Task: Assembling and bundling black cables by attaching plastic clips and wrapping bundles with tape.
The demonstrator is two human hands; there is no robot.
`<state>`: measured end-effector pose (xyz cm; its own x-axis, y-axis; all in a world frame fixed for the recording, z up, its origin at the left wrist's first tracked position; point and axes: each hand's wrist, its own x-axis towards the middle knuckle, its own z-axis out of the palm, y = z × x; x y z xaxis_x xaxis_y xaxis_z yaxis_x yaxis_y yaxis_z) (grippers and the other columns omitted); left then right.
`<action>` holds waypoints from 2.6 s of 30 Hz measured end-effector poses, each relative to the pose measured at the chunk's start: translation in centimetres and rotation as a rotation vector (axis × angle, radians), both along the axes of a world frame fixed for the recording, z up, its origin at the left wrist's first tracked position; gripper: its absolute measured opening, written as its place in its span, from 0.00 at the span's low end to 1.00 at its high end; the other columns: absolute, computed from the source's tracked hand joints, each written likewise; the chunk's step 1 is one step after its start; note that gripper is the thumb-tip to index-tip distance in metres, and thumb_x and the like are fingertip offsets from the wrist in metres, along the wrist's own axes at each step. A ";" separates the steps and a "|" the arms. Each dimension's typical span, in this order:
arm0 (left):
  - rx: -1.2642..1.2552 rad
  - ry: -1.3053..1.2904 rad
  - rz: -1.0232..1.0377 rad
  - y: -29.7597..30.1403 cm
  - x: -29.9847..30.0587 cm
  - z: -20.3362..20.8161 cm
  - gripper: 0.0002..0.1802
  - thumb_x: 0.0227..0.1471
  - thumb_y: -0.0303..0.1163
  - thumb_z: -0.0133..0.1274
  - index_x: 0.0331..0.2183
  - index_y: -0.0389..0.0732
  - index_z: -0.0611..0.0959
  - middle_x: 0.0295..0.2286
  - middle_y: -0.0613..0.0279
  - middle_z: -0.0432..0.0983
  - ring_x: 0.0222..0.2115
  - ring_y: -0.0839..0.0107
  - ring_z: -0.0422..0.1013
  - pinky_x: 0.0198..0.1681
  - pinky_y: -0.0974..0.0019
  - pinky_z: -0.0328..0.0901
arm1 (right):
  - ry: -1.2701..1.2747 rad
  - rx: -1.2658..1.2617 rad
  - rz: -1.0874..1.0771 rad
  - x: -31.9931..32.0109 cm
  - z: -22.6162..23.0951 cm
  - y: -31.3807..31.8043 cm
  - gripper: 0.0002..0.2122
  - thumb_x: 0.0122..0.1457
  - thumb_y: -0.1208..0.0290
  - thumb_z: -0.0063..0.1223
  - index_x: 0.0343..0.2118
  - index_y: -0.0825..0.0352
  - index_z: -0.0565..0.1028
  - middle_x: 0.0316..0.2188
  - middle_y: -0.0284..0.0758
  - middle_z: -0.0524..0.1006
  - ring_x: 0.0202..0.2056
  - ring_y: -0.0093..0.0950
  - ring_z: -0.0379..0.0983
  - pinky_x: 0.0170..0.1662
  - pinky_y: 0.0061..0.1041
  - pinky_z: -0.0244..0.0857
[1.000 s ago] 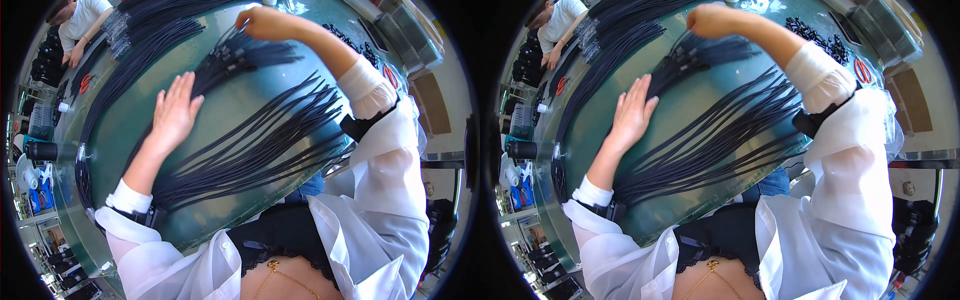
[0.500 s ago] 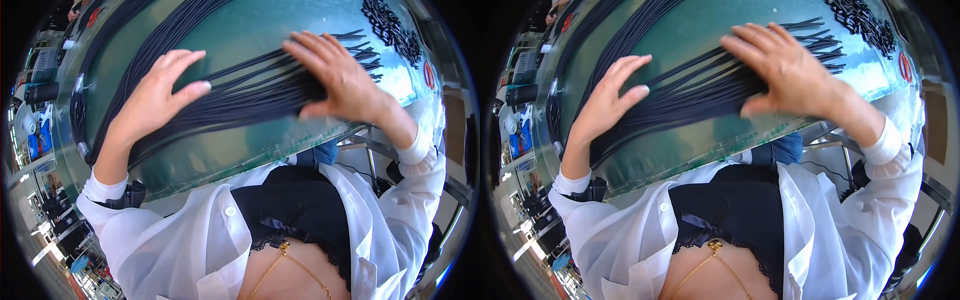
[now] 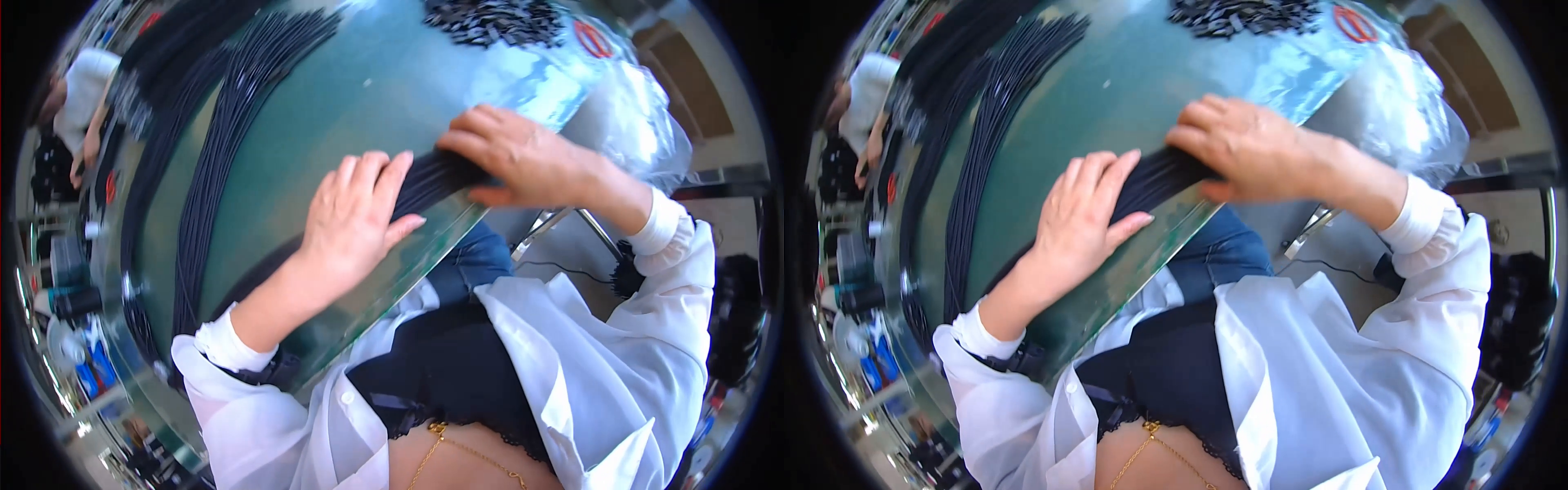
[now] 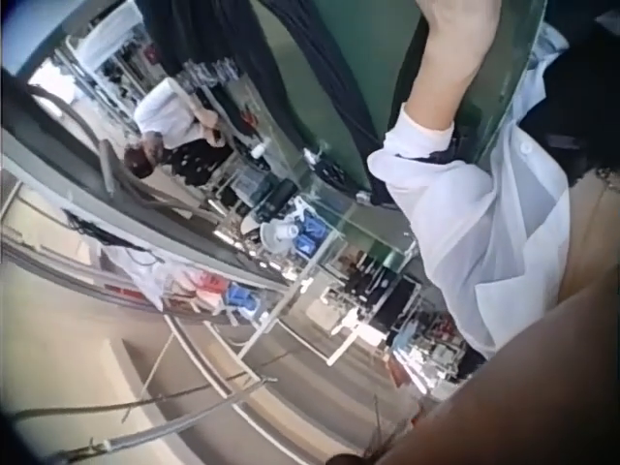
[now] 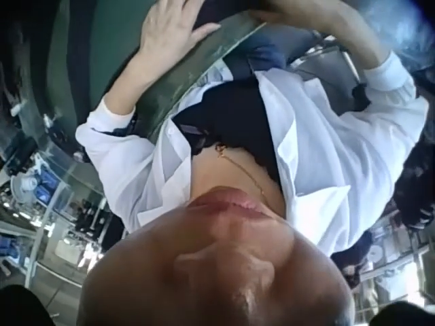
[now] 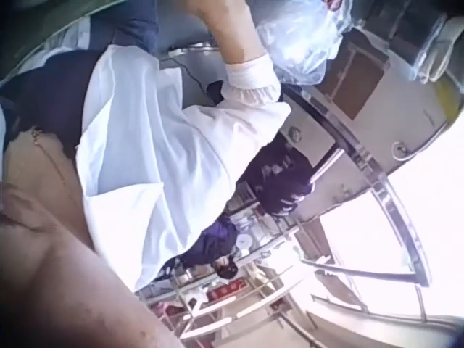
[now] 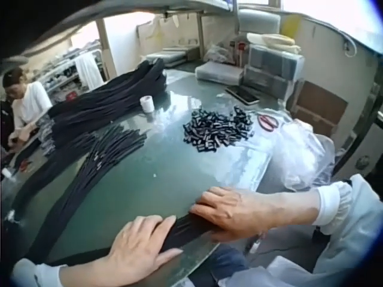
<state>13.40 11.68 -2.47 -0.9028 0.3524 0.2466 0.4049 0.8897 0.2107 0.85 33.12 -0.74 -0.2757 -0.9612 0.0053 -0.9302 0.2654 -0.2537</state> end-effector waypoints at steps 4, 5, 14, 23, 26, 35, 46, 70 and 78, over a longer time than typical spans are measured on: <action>-0.008 -0.036 -0.058 1.9 -0.9 -0.2 0.31 0.38 0.39 0.61 0.45 0.39 0.70 0.33 0.58 0.66 0.34 0.63 0.64 0.36 0.62 0.62 | 0.003 -0.115 -0.001 1.6 -0.3 2.2 0.30 0.36 0.70 0.62 0.46 0.69 0.65 0.40 0.40 0.67 0.43 0.36 0.65 0.48 0.30 0.61; -0.009 -0.067 -0.059 2.2 -0.9 -0.1 0.30 0.38 0.38 0.60 0.44 0.39 0.71 0.32 0.59 0.65 0.33 0.63 0.64 0.35 0.62 0.62 | 0.015 -0.112 0.015 1.8 -0.3 2.4 0.26 0.37 0.70 0.60 0.44 0.69 0.66 0.38 0.40 0.67 0.42 0.35 0.66 0.46 0.29 0.61; 0.014 -0.150 -0.087 4.7 0.0 0.9 0.28 0.37 0.36 0.61 0.42 0.39 0.72 0.28 0.58 0.65 0.31 0.60 0.65 0.34 0.62 0.62 | 0.032 -0.081 0.170 1.5 -1.0 3.1 0.05 0.50 0.72 0.44 0.27 0.66 0.64 0.23 0.34 0.63 0.32 0.32 0.67 0.35 0.32 0.63; 0.969 -1.182 0.126 -0.5 -7.9 3.1 0.15 0.52 0.37 0.52 0.38 0.36 0.74 0.26 0.58 0.76 0.18 0.79 0.70 0.22 0.76 0.65 | 0.105 -0.551 -0.028 -7.5 2.0 1.6 0.13 0.46 0.74 0.57 0.36 0.65 0.71 0.30 0.37 0.72 0.30 0.36 0.72 0.33 0.31 0.67; 1.059 -1.132 0.210 -2.1 -10.0 3.5 0.15 0.53 0.36 0.51 0.37 0.35 0.74 0.25 0.56 0.76 0.18 0.77 0.71 0.22 0.76 0.66 | -0.083 -0.459 -0.516 -11.4 -0.2 2.6 0.12 0.48 0.71 0.56 0.37 0.65 0.74 0.29 0.37 0.73 0.32 0.36 0.73 0.37 0.29 0.67; 1.131 -0.949 0.314 -4.0 -10.9 1.9 0.16 0.51 0.37 0.54 0.36 0.36 0.74 0.17 0.65 0.70 0.13 0.81 0.62 0.16 0.77 0.56 | 0.158 -0.377 -0.710 -12.8 -3.1 0.6 0.07 0.52 0.69 0.54 0.33 0.65 0.74 0.30 0.36 0.77 0.30 0.31 0.75 0.34 0.26 0.67; 1.396 -0.706 0.406 -4.0 -9.2 3.1 0.09 0.46 0.32 0.58 0.28 0.38 0.77 0.14 0.75 0.62 0.11 0.88 0.54 0.14 0.80 0.49 | -1.083 -0.833 -0.379 -9.3 -0.4 -2.0 0.05 0.58 0.74 0.51 0.35 0.68 0.74 0.29 0.31 0.76 0.29 0.18 0.73 0.34 0.17 0.68; 1.047 -0.546 0.342 -2.5 -8.3 3.2 0.07 0.48 0.32 0.58 0.27 0.39 0.78 0.17 0.76 0.67 0.17 0.88 0.59 0.20 0.79 0.55 | -0.826 -0.577 -0.341 -7.6 1.3 -0.7 0.06 0.55 0.75 0.54 0.36 0.68 0.76 0.30 0.30 0.77 0.30 0.17 0.72 0.34 0.16 0.67; 1.045 -0.869 0.194 -1.9 -10.6 3.9 0.10 0.50 0.34 0.54 0.32 0.36 0.77 0.18 0.69 0.70 0.16 0.85 0.63 0.18 0.79 0.58 | -0.899 -0.563 -0.264 -4.2 0.0 -3.5 0.07 0.54 0.76 0.55 0.33 0.69 0.69 0.26 0.32 0.75 0.28 0.18 0.71 0.33 0.19 0.64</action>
<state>2.85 9.78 1.45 -0.9148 0.2055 -0.3478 -0.3118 0.1881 0.9313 -3.37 29.62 -0.76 -0.5960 -0.7941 0.1191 -0.2753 0.0628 -0.9593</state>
